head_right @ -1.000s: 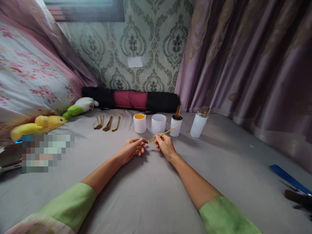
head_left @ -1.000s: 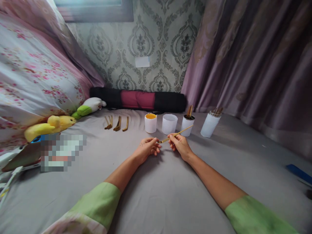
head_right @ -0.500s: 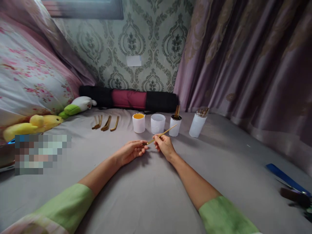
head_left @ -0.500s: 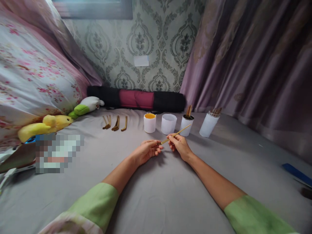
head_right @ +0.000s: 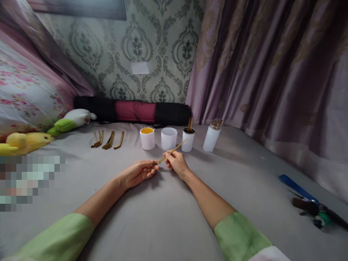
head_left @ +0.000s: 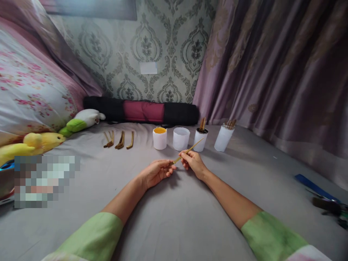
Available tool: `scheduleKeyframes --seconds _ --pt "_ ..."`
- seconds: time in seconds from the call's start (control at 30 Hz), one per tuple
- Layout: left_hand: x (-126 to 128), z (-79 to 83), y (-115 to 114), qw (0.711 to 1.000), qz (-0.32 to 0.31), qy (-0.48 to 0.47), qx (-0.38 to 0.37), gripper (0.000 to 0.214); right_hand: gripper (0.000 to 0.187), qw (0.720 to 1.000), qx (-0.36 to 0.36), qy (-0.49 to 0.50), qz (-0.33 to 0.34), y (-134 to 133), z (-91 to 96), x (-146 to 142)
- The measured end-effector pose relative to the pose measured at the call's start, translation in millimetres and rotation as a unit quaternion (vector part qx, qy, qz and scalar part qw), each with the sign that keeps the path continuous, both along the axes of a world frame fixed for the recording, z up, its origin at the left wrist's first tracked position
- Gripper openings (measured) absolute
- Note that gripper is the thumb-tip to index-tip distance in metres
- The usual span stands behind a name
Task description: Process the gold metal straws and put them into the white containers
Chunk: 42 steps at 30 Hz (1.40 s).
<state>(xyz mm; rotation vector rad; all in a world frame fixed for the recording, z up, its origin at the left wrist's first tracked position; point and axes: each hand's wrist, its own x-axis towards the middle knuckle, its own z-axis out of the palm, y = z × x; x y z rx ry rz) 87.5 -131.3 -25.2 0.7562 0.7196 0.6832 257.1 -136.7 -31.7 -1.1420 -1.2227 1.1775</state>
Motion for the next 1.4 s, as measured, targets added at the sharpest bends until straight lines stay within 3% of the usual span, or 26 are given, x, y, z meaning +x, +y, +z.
scheduleKeyframes --seconds 0.73,1.4 --pt "-5 -6.1 5 0.999 0.019 -0.007 -0.028 0.011 0.033 0.996 -0.033 0.057 -0.054 5 -0.4 8" --pt "-6 -2.3 3 0.999 0.024 -0.003 -0.032 0.009 0.033 0.975 0.042 0.151 -0.16 14 1.3 24"
